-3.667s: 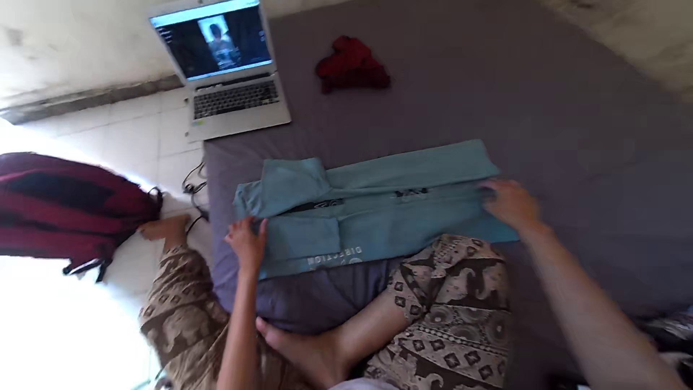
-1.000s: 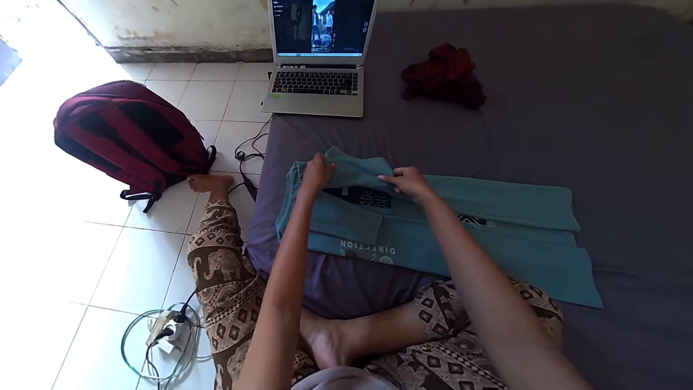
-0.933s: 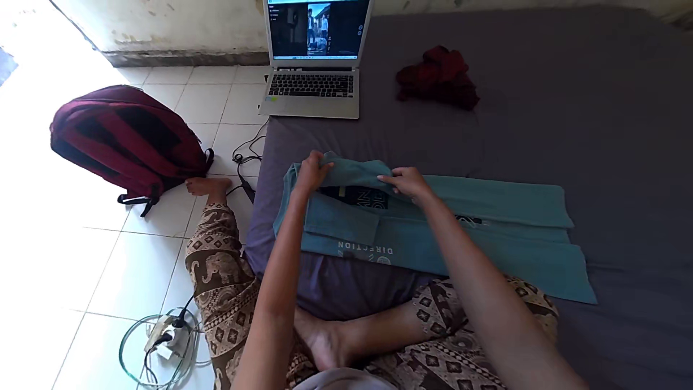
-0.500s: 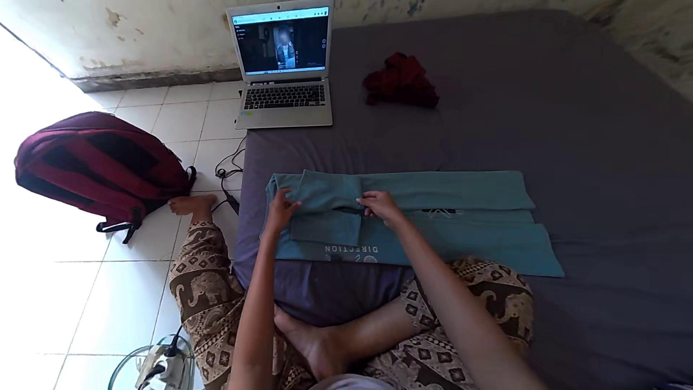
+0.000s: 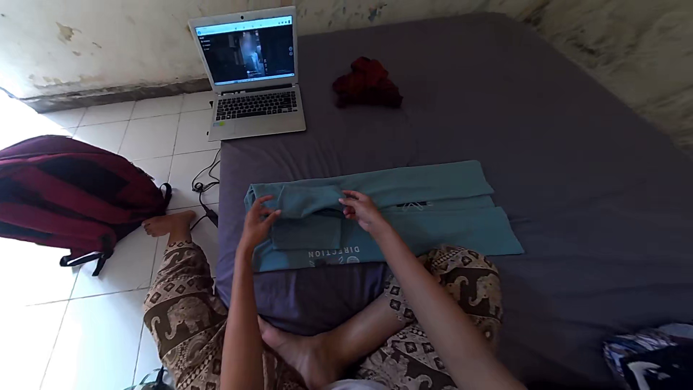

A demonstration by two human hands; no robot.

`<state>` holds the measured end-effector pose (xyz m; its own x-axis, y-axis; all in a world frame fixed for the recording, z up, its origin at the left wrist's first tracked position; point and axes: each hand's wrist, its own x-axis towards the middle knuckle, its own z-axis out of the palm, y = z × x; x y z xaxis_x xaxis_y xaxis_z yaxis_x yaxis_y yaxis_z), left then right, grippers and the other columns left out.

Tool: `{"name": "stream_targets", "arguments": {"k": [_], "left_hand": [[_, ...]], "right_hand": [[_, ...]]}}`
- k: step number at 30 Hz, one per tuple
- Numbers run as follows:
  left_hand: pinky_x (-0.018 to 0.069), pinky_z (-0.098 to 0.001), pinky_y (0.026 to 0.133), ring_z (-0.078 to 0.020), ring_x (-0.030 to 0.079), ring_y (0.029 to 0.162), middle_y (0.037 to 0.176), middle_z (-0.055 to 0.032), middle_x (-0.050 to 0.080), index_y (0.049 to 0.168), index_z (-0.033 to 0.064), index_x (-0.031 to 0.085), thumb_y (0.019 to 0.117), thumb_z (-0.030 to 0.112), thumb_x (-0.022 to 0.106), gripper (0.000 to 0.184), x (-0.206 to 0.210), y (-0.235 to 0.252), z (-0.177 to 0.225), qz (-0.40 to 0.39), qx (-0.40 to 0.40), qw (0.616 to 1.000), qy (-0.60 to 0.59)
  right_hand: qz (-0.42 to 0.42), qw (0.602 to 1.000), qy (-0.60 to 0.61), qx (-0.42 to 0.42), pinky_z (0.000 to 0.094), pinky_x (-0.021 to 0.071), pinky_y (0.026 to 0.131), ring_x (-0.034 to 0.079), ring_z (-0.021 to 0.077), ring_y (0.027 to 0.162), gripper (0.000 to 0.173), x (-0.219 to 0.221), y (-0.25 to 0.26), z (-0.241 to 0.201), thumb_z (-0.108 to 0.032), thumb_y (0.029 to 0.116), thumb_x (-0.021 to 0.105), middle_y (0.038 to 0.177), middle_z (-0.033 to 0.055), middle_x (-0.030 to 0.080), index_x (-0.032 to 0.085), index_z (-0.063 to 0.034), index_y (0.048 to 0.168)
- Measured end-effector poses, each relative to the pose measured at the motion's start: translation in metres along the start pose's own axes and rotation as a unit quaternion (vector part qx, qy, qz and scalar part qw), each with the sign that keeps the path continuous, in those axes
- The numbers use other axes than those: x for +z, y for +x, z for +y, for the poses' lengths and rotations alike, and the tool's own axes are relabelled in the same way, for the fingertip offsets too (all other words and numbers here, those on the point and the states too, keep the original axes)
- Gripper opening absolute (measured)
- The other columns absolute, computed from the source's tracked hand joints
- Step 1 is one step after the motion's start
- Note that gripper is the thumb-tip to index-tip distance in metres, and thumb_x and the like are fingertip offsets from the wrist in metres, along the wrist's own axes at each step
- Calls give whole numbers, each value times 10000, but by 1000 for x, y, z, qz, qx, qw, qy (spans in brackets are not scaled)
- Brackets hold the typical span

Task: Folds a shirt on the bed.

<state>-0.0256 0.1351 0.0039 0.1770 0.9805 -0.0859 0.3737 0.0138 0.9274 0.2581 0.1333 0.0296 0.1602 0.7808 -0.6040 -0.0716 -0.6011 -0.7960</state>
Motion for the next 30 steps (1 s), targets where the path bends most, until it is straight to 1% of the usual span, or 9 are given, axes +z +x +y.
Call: {"name": "stream_targets", "arguments": {"k": [5, 10, 13, 15, 18, 20, 22, 27, 30], "left_hand": [[499, -527, 983, -359, 696, 1015, 1067, -257, 718, 1435, -88, 467, 940, 99, 715, 585, -8, -6, -9, -114, -38, 986, 118], [468, -603, 980, -430, 681, 1015, 1060, -268, 716, 1442, -74, 472, 965, 169, 709, 585, 6, -3, 3, -88, -66, 980, 167], [365, -729, 1004, -500, 655, 1046, 1044, -284, 716, 1403, -71, 530, 950, 135, 716, 531, 3, 1, 7, -60, -47, 976, 206], [296, -782, 1004, -532, 590, 1169, 1175, -291, 683, 1383, -64, 553, 890, 194, 782, 602, 3, -2, 11, -37, 0, 969, 242], [206, -787, 1080, -533, 382, 1414, 1512, -282, 468, 1392, 2, 591, 807, 209, 833, 667, 18, -12, 12, -45, 78, 943, 319], [146, -799, 1114, -494, 403, 1435, 1534, -223, 486, 1363, 17, 635, 782, 73, 775, 600, 33, -15, 1, -42, 157, 923, 348], [115, -784, 1141, -440, 436, 1437, 1517, -175, 526, 1360, 25, 644, 793, -35, 680, 571, 46, -14, -8, -42, 186, 913, 361], [288, -710, 1135, -442, 578, 1311, 1358, -218, 648, 1250, -63, 686, 835, -197, 578, 449, 66, -1, -17, 10, 219, 903, 369], [355, -670, 1119, -457, 622, 1249, 1289, -233, 683, 1198, -94, 701, 842, -244, 520, 427, 60, 4, -15, 23, 241, 908, 342]], "right_hand": [[-22, 997, -74, 20, 256, 469, 620, 546, 104, 693, 525, -13, -1, 18, -82, 1013, 632, 1118, 151, 623, 411, -7, 1482], [-9, 998, -56, -40, 216, 431, 570, 497, 60, 622, 448, -12, 2, 23, -69, 1011, 631, 1005, 111, 630, 468, 29, 1417], [-51, 990, -127, -39, 254, 480, 638, 561, 105, 696, 424, -28, -2, 15, -63, 1017, 621, 1100, 161, 642, 479, 38, 1403], [-38, 981, -178, -69, 317, 536, 735, 640, 179, 824, 383, -58, -7, 5, -107, 1047, 581, 1238, 213, 627, 509, 48, 1391], [75, 947, -292, -108, 446, 543, 950, 659, 336, 1116, 347, -134, 5, 4, -98, 1053, 556, 1352, 265, 592, 560, 56, 1364], [180, 902, -375, -115, 578, 443, 1076, 567, 447, 1284, 376, -192, 19, 11, -37, 1011, 577, 1393, 297, 573, 572, 55, 1376], [245, 855, -448, -94, 662, 395, 1083, 513, 517, 1322, 462, -237, 26, 17, 16, 988, 557, 1468, 308, 509, 518, 44, 1447], [261, 765, -578, -111, 696, 446, 960, 580, 537, 1232, 502, -282, 36, 29, 97, 1014, 412, 1527, 247, 490, 505, -16, 1494], [254, 755, -590, -132, 694, 441, 976, 588, 534, 1233, 447, -288, 43, 28, 76, 1038, 373, 1478, 263, 538, 572, 9, 1432]]}}
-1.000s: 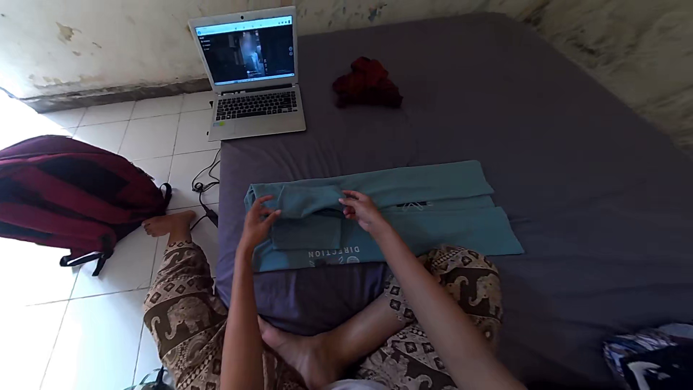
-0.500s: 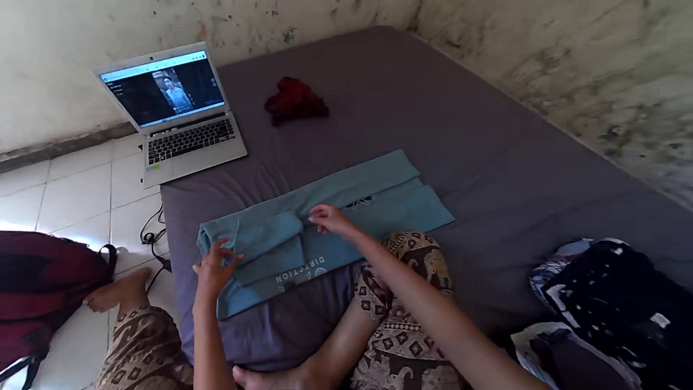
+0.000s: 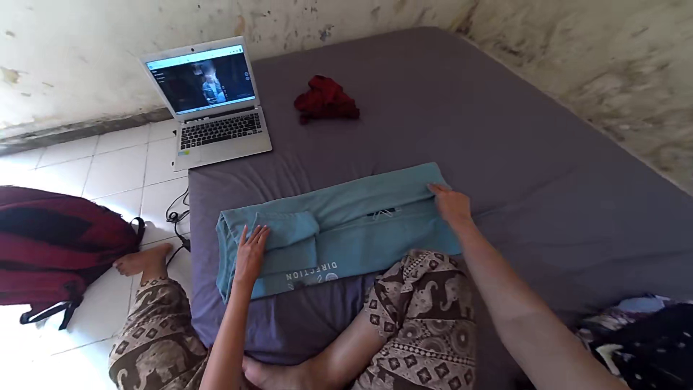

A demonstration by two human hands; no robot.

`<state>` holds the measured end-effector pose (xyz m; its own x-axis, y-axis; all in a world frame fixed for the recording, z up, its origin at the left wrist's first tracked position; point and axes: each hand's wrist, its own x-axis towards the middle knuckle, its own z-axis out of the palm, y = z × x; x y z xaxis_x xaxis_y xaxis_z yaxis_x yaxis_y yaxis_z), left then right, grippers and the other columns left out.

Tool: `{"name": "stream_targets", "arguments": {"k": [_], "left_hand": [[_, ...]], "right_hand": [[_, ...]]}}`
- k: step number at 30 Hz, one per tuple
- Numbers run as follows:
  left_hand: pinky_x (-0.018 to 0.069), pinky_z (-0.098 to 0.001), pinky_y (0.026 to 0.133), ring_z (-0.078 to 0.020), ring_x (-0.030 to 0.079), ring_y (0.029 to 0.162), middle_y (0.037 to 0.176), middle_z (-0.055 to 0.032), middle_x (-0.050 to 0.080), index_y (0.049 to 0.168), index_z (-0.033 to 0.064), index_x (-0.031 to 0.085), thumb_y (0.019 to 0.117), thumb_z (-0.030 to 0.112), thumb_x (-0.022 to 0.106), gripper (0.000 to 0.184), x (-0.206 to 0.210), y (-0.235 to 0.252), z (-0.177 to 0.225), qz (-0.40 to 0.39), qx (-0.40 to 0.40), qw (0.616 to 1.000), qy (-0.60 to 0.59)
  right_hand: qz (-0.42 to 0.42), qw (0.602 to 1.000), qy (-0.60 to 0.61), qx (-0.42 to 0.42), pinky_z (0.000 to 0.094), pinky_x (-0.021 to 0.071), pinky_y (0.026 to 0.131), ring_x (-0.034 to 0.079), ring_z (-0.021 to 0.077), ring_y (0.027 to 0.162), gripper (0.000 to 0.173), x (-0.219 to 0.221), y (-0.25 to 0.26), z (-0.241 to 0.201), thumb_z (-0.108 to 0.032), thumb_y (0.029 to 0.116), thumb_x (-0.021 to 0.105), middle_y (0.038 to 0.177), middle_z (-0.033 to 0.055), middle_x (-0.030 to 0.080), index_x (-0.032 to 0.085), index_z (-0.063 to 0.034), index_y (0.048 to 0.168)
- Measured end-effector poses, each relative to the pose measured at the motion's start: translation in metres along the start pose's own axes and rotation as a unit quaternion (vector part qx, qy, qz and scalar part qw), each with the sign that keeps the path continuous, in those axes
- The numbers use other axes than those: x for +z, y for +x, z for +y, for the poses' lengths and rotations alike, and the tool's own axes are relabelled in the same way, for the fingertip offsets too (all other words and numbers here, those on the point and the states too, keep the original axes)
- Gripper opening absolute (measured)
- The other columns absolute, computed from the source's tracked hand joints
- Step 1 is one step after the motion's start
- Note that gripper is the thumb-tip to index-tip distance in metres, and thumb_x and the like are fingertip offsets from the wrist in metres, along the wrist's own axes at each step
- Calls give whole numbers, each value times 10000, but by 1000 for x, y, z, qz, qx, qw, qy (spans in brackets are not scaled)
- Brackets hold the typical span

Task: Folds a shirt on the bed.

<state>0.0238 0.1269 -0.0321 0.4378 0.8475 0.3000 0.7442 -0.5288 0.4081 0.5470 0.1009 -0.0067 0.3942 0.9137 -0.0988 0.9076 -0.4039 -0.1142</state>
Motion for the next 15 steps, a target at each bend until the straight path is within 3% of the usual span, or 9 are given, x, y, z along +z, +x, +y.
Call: {"name": "stream_targets", "arguments": {"k": [3, 7, 10, 15], "left_hand": [[356, -647, 1137, -451, 611, 1267, 1294, -234, 680, 1200, -83, 706, 841, -261, 479, 460, -26, 11, -4, -9, -1, 999, -45], [302, -656, 1168, -433, 595, 1295, 1294, -207, 688, 1207, -48, 719, 810, -284, 441, 539, -58, 23, -11, -51, -13, 994, -100], [241, -665, 1191, -449, 555, 1333, 1304, -191, 687, 1212, -21, 728, 830, -270, 435, 542, -64, 20, -19, -97, -29, 989, -109], [198, -697, 1191, -467, 531, 1350, 1320, -200, 675, 1208, -10, 733, 823, -285, 455, 549, -55, -5, -20, -179, -68, 977, -90]], "right_hand": [[-3, 1000, 28, 11, 720, 418, 977, 573, 575, 1216, 395, -18, -1, -2, 56, 1052, 374, 1368, 338, 586, 605, 51, 1372], [62, 995, 74, -18, 733, 425, 955, 595, 594, 1169, 374, -44, -26, 6, 66, 1044, 390, 1319, 344, 617, 637, 63, 1325], [94, 989, 105, -35, 693, 440, 1001, 596, 562, 1212, 370, -42, -51, 19, 97, 1028, 400, 1355, 323, 609, 645, 82, 1305], [10, 992, 120, -31, 628, 372, 1133, 499, 490, 1375, 400, -15, -59, 35, 103, 1025, 368, 1456, 289, 545, 646, 76, 1312]]}}
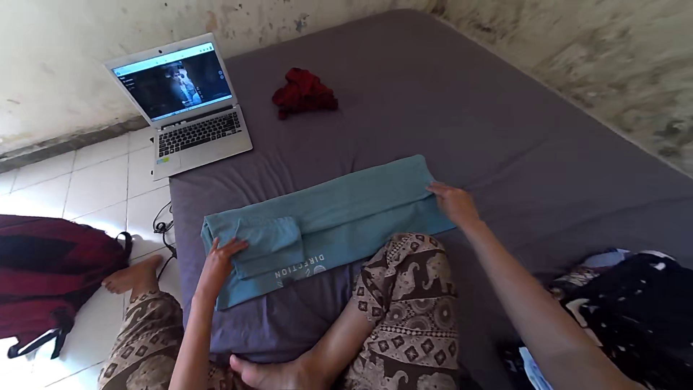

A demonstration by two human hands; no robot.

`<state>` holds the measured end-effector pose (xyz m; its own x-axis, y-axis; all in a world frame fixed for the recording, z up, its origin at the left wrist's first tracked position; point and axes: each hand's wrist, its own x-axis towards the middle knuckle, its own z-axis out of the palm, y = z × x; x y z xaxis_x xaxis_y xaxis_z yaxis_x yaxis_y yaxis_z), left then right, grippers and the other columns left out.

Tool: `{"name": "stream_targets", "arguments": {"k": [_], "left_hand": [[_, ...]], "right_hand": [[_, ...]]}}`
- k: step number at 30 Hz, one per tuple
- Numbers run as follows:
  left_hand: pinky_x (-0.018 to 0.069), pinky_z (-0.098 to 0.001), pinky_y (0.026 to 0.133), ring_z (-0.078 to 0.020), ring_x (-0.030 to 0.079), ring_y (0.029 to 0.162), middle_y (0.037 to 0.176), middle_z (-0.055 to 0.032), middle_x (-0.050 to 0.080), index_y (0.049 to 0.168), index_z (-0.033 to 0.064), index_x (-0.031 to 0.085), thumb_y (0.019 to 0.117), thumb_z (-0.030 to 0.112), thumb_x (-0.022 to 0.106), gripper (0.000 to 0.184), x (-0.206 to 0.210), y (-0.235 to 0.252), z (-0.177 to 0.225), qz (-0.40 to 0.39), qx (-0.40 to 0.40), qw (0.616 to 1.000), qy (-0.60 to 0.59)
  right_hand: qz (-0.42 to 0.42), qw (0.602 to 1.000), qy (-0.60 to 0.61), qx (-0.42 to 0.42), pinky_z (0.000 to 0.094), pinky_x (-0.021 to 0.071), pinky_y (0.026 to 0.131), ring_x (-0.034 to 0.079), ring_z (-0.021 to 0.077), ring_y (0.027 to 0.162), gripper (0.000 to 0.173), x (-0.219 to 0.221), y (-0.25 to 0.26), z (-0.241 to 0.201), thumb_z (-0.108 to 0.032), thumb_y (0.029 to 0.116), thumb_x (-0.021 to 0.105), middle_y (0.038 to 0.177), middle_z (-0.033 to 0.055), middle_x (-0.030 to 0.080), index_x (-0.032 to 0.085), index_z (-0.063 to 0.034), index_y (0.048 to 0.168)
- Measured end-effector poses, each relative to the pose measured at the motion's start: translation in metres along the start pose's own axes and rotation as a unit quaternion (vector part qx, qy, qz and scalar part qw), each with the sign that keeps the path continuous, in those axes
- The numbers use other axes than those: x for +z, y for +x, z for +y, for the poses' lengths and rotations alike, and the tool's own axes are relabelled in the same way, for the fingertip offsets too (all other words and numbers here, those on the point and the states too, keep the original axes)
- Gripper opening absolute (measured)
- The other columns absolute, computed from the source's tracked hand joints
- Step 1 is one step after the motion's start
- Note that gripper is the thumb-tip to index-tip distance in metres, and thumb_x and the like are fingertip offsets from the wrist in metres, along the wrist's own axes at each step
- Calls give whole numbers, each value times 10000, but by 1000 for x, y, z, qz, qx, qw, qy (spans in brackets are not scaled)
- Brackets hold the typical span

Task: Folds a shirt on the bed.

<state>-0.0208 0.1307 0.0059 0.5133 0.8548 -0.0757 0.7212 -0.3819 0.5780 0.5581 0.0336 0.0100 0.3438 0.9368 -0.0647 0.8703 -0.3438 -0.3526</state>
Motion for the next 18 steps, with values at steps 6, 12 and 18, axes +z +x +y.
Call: {"name": "stream_targets", "arguments": {"k": [6, 12, 18], "left_hand": [[438, -716, 965, -579, 609, 1136, 1190, -344, 665, 1204, -53, 692, 887, -189, 461, 415, -16, -16, 2, 114, -141, 983, 28], [215, -691, 1187, -519, 394, 1433, 1491, -280, 508, 1375, -77, 583, 1057, 91, 436, 389, 18, 33, 10, 151, -29, 986, 63], [1, -703, 1206, -399, 202, 1557, 1663, -137, 310, 1569, 136, 427, 1100, 380, 325, 538, 34, 52, -32, 90, -163, 976, 108]], "right_hand": [[43, 993, 43, 104, 623, 336, 1155, 442, 495, 1408, 332, -16, 24, -19, 84, 975, 533, 1447, 314, 535, 638, 97, 1289], [84, 996, 19, -25, 666, 152, 1220, 267, 465, 1522, 431, 29, 72, -34, -113, 1084, 431, 1596, 277, 374, 488, 52, 1479], [43, 997, -56, -39, 742, -34, 1191, 109, 427, 1575, 652, 86, 89, -2, -467, 1109, 236, 1696, 175, 216, 282, -72, 1625]]}}
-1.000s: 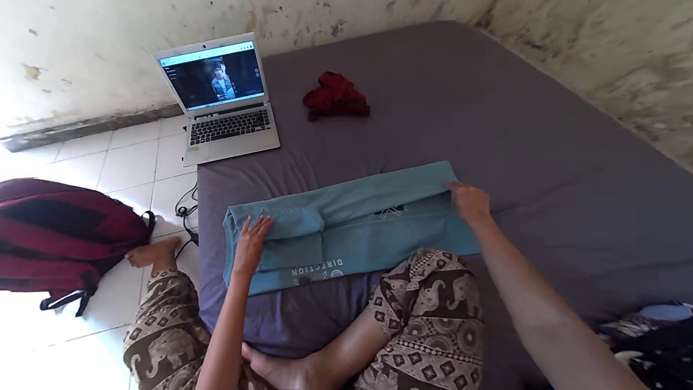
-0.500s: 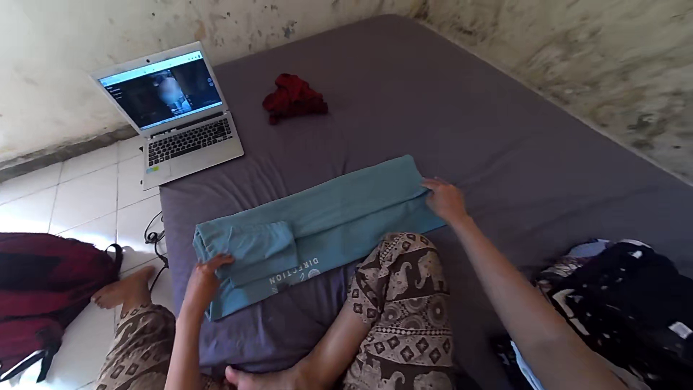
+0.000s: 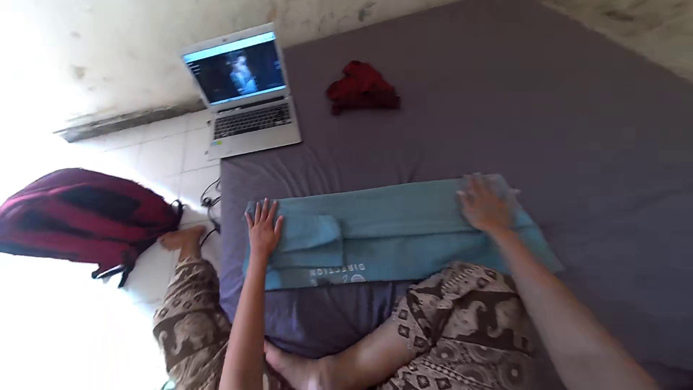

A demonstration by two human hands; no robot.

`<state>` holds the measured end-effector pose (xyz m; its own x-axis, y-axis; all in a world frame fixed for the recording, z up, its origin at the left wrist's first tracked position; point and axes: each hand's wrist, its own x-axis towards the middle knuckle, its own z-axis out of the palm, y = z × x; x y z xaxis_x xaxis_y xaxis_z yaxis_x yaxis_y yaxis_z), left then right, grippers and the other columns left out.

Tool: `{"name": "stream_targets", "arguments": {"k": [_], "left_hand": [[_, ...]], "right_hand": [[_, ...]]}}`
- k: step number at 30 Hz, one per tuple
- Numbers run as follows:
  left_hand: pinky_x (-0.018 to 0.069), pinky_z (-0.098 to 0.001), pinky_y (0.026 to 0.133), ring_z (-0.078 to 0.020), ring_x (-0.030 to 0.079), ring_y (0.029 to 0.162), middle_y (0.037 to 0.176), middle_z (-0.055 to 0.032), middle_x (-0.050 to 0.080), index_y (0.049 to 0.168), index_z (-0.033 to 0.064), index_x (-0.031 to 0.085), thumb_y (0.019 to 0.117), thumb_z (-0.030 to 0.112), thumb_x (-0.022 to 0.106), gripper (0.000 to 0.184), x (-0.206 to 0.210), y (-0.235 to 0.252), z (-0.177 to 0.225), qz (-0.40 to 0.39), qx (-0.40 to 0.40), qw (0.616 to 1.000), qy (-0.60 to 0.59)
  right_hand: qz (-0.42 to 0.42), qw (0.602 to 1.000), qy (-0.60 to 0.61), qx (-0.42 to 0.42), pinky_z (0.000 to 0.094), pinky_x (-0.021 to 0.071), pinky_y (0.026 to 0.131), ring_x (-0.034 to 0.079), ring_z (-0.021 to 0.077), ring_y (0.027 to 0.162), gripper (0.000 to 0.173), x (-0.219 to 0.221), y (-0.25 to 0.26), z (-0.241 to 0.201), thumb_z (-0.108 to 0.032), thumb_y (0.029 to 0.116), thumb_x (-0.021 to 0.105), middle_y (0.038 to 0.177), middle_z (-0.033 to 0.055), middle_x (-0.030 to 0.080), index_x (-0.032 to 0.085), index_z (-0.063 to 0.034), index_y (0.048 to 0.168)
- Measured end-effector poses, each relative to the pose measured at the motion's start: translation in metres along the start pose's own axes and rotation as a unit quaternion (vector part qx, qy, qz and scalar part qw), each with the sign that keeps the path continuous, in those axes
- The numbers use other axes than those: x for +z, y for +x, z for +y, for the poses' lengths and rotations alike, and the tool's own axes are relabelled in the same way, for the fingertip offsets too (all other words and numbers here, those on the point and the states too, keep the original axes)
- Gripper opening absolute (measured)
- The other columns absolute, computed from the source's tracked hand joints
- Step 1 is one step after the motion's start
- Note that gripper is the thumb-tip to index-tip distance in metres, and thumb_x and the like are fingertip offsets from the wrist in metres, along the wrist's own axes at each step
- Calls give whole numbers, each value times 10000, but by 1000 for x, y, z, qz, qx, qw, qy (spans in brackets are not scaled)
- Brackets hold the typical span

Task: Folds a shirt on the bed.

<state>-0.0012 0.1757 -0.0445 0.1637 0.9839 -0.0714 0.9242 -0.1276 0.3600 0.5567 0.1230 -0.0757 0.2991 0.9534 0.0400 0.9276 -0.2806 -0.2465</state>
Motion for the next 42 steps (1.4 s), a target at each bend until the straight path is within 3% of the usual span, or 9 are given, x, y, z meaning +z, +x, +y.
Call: {"name": "stream_targets", "arguments": {"k": [2, 6, 10, 17, 25, 29, 35, 38, 42], "left_hand": [[20, -734, 1186, -421, 200, 1553, 1652, -150, 331, 1554, 96, 442, 1112, 299, 359, 494, -13, 3, -17, 28, -73, 997, -24], [361, -602, 1137, -489, 489, 1349, 1435, -337, 514, 1440, -89, 485, 1092, 128, 413, 416, -51, 4, -47, 137, -166, 963, -161], [476, -554, 1031, -444, 629, 1178, 1302, -318, 616, 1323, -101, 579, 1092, 150, 472, 357, -70, 5, -63, 87, -170, 958, -214], [274, -662, 1155, -446, 475, 1388, 1408, -229, 598, 1306, -36, 644, 1050, 100, 496, 325, -34, 13, -18, 134, 45, 988, -61], [72, -761, 1173, -477, 306, 1500, 1568, -219, 444, 1470, -25, 518, 1055, 252, 489, 500, 50, -28, 170, 56, 125, 983, -122], [85, -800, 1133, -513, 358, 1460, 1568, -196, 455, 1470, 68, 561, 1029, 349, 494, 527, 109, -37, 173, 96, 183, 975, -83], [-14, -721, 1193, -442, 166, 1555, 1667, -189, 270, 1576, 25, 370, 1072, 444, 392, 655, 85, -36, 172, -28, 163, 979, -122], [51, -667, 1229, -484, 193, 1535, 1620, -323, 272, 1523, -124, 351, 1074, 270, 387, 599, 64, -46, 171, 25, 149, 929, -337], [330, -467, 1183, -321, 345, 1495, 1630, -259, 289, 1565, -84, 242, 1106, 317, 163, 614, -13, -68, 152, -38, -34, 730, -681]], "right_hand": [[-7, 998, 4, 58, 774, -65, 1161, 50, 464, 1571, 688, -11, 4, 7, -477, 1107, 225, 1703, 203, 156, 209, -33, 1633], [12, 989, 68, 132, 767, -43, 1162, 34, 474, 1568, 676, -36, 12, 10, -428, 1118, 238, 1695, 260, 100, 186, 21, 1621], [41, 967, 117, 224, 642, 179, 1211, 220, 526, 1511, 611, -60, -6, 18, -332, 1123, 324, 1610, 370, 243, 286, 87, 1565], [-119, 953, 102, 259, 688, 331, 1096, 470, 571, 1327, 656, -92, -50, 17, -427, 1075, 510, 1370, 427, 512, 489, 145, 1397], [-153, 888, 307, 306, 536, 389, 1105, 508, 399, 1322, 504, -102, -54, 24, -305, 1103, 473, 1441, 313, 502, 468, 49, 1462], [-153, 866, 359, 312, 464, 415, 1075, 535, 313, 1283, 479, -132, -58, 8, -278, 1115, 426, 1463, 261, 499, 429, -12, 1514], [-82, 898, 379, 206, 377, 461, 1013, 590, 224, 1155, 451, -180, -47, -64, -245, 1120, 396, 1354, 251, 567, 457, 33, 1469], [-57, 911, 382, 148, 354, 511, 904, 625, 179, 987, 411, -206, -52, -140, -220, 1107, 447, 1203, 214, 628, 491, 6, 1447], [-66, 931, 358, 2, 365, 543, 801, 635, 170, 846, 391, -225, -81, -255, -111, 1065, 539, 1091, 198, 665, 502, 38, 1425]]}}
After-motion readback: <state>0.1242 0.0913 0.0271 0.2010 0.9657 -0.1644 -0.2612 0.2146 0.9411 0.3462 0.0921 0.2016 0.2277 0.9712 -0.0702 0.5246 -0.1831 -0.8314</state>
